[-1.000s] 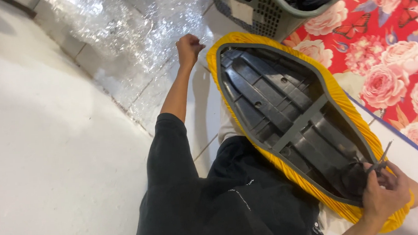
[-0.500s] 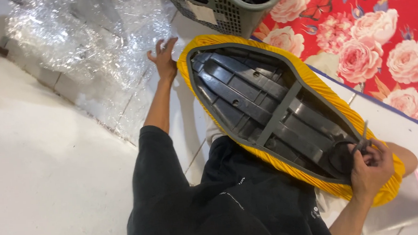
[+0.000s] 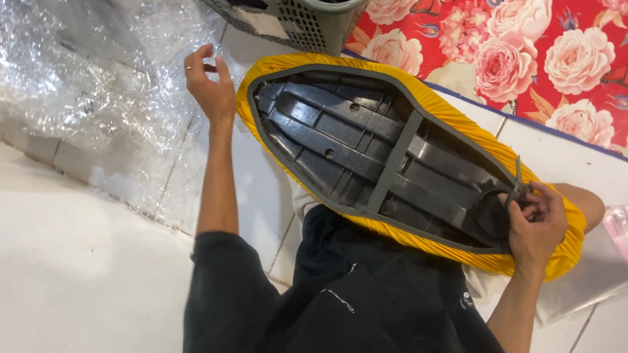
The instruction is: The person uses scissors to trim excess yellow fabric from the edges of a black plastic object. They carefully cut along the perimeter of the object, removing the overhanging material.
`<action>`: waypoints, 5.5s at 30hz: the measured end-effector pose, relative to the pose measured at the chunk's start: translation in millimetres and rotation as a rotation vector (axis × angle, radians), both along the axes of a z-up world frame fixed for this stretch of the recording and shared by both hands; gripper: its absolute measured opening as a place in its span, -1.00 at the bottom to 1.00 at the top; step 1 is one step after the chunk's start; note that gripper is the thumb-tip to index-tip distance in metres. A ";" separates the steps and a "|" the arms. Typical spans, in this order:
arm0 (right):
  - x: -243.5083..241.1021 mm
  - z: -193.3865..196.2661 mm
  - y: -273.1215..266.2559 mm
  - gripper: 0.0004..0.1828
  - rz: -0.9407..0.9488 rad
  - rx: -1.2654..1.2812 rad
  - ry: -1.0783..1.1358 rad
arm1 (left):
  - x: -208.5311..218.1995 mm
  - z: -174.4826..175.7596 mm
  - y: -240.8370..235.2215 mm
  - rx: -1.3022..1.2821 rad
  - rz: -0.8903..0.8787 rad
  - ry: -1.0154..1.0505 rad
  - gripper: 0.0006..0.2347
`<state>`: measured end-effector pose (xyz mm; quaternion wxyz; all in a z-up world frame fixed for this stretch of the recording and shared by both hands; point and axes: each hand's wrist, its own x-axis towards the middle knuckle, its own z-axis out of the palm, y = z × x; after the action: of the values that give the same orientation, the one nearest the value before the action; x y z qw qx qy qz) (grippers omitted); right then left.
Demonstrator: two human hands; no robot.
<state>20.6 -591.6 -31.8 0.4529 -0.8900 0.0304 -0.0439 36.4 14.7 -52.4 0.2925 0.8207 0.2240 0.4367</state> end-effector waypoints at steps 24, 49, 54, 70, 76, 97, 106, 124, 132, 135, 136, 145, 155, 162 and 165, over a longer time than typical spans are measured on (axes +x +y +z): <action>-2.4 0.8 -6.4 -0.52 -0.016 -0.028 0.028 | 87.4 53.1 -253.1 -0.901 -0.829 0.974 -0.82; 77.9 10.6 122.1 -0.48 0.228 0.053 -0.142 | 49.4 21.8 -261.8 0.290 -0.828 0.080 -0.82; 79.2 -11.0 133.5 -0.52 0.227 0.159 -0.123 | 68.2 19.4 -259.5 -0.008 -0.910 0.456 -0.89; 82.1 -33.1 117.3 -0.50 0.165 0.210 -0.070 | 122.1 -16.5 -272.9 0.346 -1.076 0.650 -0.92; 81.1 -48.2 112.5 -0.53 0.206 0.323 -0.101 | 110.1 -12.2 -263.1 0.665 -1.053 0.499 -0.83; 80.9 -46.5 100.7 -0.59 0.246 0.629 -0.102 | 99.1 24.7 -232.7 0.317 -1.322 0.398 -0.88; 82.1 -41.5 101.1 -0.60 0.261 0.578 -0.109 | 101.2 7.4 -239.2 0.646 -1.258 0.276 -0.90; 73.6 -23.4 110.5 -0.51 0.241 0.410 -0.101 | 106.3 2.2 -235.7 0.340 -1.280 0.290 -0.94; 76.8 -5.2 116.0 -0.53 0.254 0.426 -0.082 | 104.5 -2.2 -236.9 0.278 -1.336 0.312 -0.84; 77.3 -19.2 109.9 -0.54 0.253 0.419 -0.078 | 102.5 -11.9 -243.5 0.271 -1.260 0.289 -0.88; 77.0 -25.7 108.2 -0.54 0.254 0.417 -0.080 | 102.2 -14.8 -244.3 0.271 -1.260 0.286 -0.88; 62.5 -3.7 118.6 -0.58 0.275 0.170 -0.119 | 100.8 -0.7 -233.5 0.118 -1.328 0.247 -0.88; 65.9 5.3 92.2 -0.34 0.414 -0.512 -0.314 | 96.6 13.2 -230.1 0.640 -1.258 0.319 -0.93; 76.7 20.7 89.9 -0.48 0.477 -0.594 -0.229 | 89.5 -1.4 -241.2 0.650 -1.141 0.258 -0.84; 76.2 20.1 94.3 -0.51 0.483 -0.552 -0.215 | 91.5 -0.9 -243.0 0.639 -1.153 0.246 -0.80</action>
<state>96.8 -497.3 -11.8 0.1938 -0.9503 -0.2411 -0.0356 127.9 -228.3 -53.3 0.1942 0.8989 -0.3592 0.1587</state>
